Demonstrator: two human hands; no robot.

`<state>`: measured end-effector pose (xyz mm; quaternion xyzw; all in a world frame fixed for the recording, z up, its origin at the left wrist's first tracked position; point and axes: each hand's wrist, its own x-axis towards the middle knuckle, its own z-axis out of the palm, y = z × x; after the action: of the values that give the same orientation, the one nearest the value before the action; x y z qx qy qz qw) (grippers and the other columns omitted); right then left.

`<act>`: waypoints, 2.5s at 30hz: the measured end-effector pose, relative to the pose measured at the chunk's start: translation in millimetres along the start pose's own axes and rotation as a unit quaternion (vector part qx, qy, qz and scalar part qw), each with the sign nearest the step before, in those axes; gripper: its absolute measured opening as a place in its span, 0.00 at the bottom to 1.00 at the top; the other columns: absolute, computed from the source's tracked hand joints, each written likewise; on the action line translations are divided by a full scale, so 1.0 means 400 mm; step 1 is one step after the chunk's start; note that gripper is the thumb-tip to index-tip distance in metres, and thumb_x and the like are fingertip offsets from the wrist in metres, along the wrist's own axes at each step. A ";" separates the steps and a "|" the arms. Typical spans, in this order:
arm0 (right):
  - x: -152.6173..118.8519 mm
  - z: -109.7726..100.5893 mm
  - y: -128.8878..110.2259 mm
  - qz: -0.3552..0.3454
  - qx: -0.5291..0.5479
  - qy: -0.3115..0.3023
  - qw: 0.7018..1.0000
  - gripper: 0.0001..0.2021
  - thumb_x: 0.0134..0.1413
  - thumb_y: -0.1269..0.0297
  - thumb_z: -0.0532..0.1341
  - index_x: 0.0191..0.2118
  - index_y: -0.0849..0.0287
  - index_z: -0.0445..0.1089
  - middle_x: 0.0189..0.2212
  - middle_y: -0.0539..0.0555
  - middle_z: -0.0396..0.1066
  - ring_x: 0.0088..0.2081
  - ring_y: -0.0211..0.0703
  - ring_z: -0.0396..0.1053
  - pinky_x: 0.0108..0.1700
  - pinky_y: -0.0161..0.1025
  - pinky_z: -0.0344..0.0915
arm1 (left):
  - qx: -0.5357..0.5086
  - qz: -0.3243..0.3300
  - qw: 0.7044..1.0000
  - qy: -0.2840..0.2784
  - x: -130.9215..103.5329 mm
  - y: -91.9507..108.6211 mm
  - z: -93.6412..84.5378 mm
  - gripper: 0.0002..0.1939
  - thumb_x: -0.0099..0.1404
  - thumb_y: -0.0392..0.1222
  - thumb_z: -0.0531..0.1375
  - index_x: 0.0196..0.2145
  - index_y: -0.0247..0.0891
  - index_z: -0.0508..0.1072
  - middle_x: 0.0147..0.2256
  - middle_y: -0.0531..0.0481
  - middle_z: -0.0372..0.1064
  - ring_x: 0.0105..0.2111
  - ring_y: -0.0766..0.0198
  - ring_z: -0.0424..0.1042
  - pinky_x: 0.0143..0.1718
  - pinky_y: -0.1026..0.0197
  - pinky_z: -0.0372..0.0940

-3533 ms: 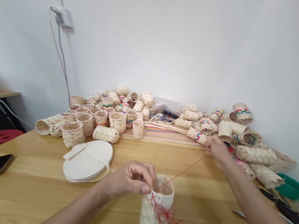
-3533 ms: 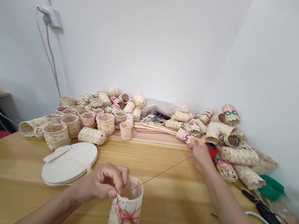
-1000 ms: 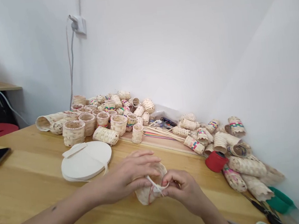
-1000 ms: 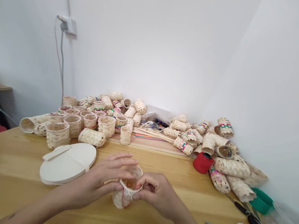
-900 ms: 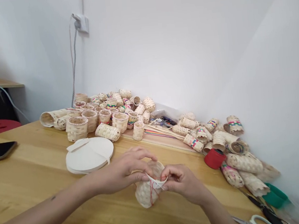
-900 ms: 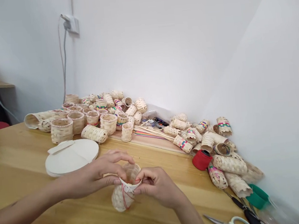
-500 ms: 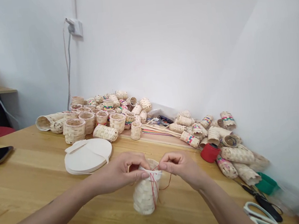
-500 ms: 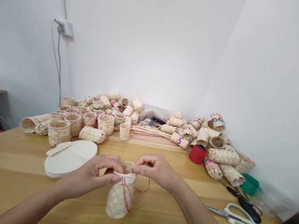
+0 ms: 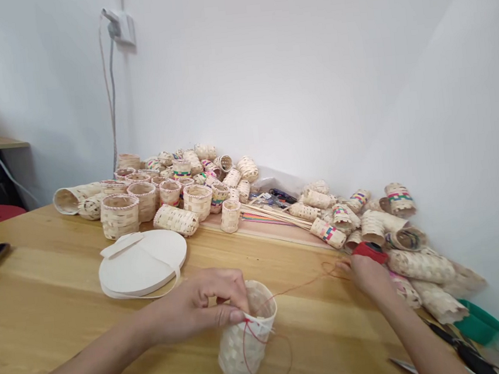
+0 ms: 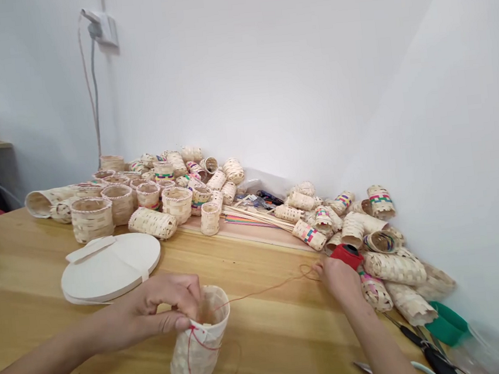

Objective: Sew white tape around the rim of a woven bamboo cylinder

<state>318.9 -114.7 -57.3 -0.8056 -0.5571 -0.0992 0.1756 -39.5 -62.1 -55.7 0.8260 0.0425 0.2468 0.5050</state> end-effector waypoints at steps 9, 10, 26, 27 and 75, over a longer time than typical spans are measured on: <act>-0.125 -0.047 -0.299 -0.215 0.349 -0.288 0.866 0.17 0.55 0.51 0.58 0.41 0.57 0.76 0.22 0.47 0.65 0.22 0.34 0.54 0.23 0.31 0.49 | 0.011 -0.028 1.000 0.007 0.001 -0.023 0.005 0.09 0.66 0.40 0.56 0.34 0.34 0.74 0.33 0.49 0.65 0.35 0.64 0.66 0.37 0.64 0.60; -0.133 -0.042 -0.317 -0.214 0.383 -0.310 0.843 0.16 0.55 0.51 0.59 0.36 0.59 0.76 0.22 0.47 0.64 0.23 0.33 0.53 0.24 0.31 0.48 | 0.013 -0.026 1.000 0.010 0.001 -0.025 0.004 0.10 0.66 0.41 0.56 0.33 0.34 0.74 0.32 0.49 0.65 0.34 0.64 0.66 0.37 0.64 0.60; -0.033 0.064 -0.111 -0.041 -0.060 -0.027 0.997 0.10 0.62 0.63 0.51 0.31 0.58 0.65 0.30 0.56 0.72 0.33 0.48 0.71 0.29 0.36 0.57 | -0.014 -0.028 0.999 0.026 -0.002 -0.025 0.018 0.15 0.65 0.47 0.55 0.29 0.32 0.71 0.29 0.50 0.64 0.31 0.65 0.63 0.33 0.65 0.57; -0.026 0.071 -0.091 -0.022 -0.078 -0.025 0.996 0.10 0.62 0.63 0.50 0.32 0.58 0.65 0.30 0.56 0.73 0.33 0.48 0.72 0.28 0.36 0.56 | -0.015 -0.027 0.999 0.026 -0.003 -0.025 0.018 0.15 0.65 0.47 0.55 0.29 0.32 0.71 0.29 0.50 0.64 0.31 0.65 0.63 0.33 0.65 0.57; -0.184 -0.016 -0.298 -0.456 0.193 0.074 0.865 0.15 0.62 0.75 0.50 0.33 0.55 0.72 0.28 0.49 0.71 0.31 0.38 0.61 0.32 0.37 0.55 | 0.429 0.104 0.897 0.021 -0.014 -0.010 0.047 0.14 0.71 0.35 0.44 0.35 0.38 0.68 0.31 0.48 0.68 0.31 0.63 0.64 0.33 0.63 0.57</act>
<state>181.6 -142.7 -56.9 -0.4017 -0.8560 -0.1177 0.3035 -35.3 -77.1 -68.2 0.9569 0.0681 0.2730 0.0724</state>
